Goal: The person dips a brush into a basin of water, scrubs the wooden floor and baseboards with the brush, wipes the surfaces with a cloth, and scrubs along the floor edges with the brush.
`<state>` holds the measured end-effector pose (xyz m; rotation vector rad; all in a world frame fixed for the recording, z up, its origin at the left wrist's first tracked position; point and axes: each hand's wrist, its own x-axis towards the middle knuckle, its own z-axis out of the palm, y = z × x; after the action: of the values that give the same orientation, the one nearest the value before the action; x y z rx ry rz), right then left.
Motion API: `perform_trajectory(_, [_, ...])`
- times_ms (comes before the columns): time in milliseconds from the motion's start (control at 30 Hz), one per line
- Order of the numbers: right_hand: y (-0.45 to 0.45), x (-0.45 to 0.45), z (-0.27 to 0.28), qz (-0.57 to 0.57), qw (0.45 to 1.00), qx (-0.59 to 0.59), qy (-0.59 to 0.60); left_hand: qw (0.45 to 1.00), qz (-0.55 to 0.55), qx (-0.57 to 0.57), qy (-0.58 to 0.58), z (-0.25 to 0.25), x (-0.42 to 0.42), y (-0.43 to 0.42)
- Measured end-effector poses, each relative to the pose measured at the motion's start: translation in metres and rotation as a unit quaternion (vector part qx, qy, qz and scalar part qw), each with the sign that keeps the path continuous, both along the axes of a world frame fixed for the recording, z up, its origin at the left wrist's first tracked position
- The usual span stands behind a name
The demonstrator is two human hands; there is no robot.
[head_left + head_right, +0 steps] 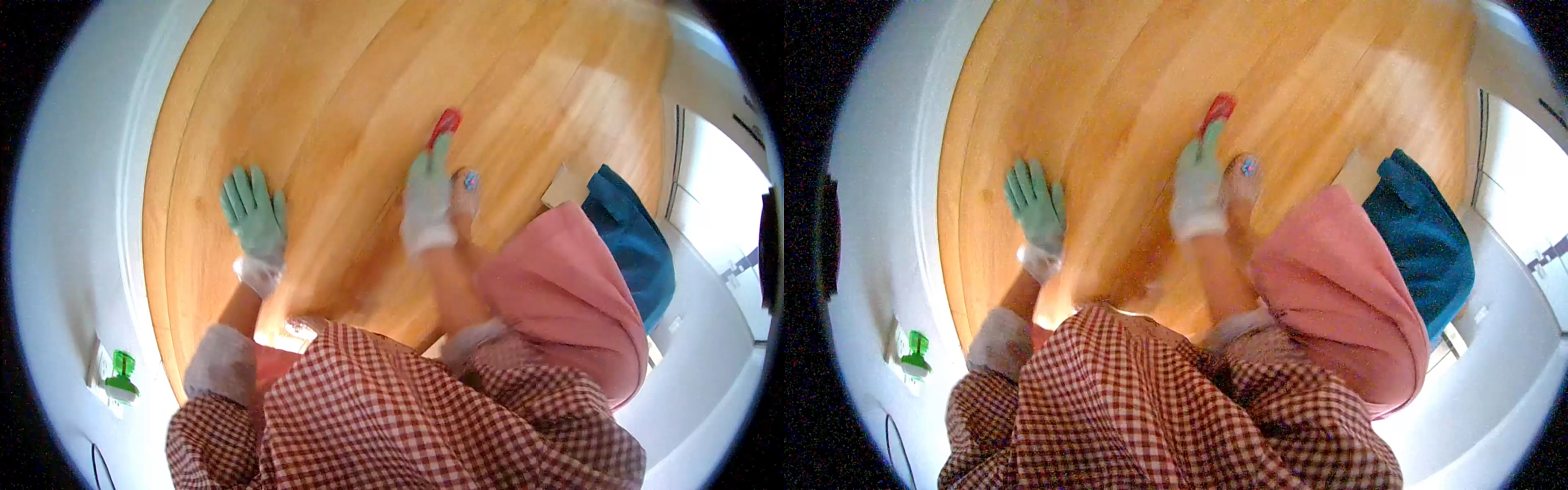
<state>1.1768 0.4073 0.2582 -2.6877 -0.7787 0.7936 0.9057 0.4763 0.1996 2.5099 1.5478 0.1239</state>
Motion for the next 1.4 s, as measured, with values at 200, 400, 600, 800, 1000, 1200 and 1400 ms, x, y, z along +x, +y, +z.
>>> perform_trajectory(200, [-0.030,0.008,-0.014,0.020,1.000,0.001,-0.013,1.000,-0.001,-0.015,-0.005,0.004,0.002,-0.021])
perform_trajectory(400, [-0.096,-0.085,0.012,-0.063,0.990,0.003,0.128,0.997,-0.046,-0.060,-0.021,0.018,-0.007,-0.008])
perform_trajectory(600, [-0.073,-0.024,-0.054,0.167,0.977,-0.027,-0.128,1.000,0.009,-0.015,0.018,0.015,-0.034,0.048])
perform_trajectory(800, [-0.086,-0.122,0.025,-0.118,0.989,-0.007,0.084,0.996,0.091,0.013,0.011,0.005,-0.014,0.045])
perform_trajectory(1000, [-0.006,-0.037,0.043,-0.266,0.955,0.022,0.128,0.996,0.091,0.013,0.002,0.002,-0.015,0.045])
perform_trajectory(1200, [-0.065,-0.066,0.006,-0.039,0.999,-0.011,0.009,0.995,0.095,0.023,0.012,0.001,-0.011,0.046])
perform_trajectory(1400, [-0.071,-0.069,0.030,0.068,0.976,-0.204,0.033,0.994,0.105,0.012,0.023,-0.001,-0.017,0.044])
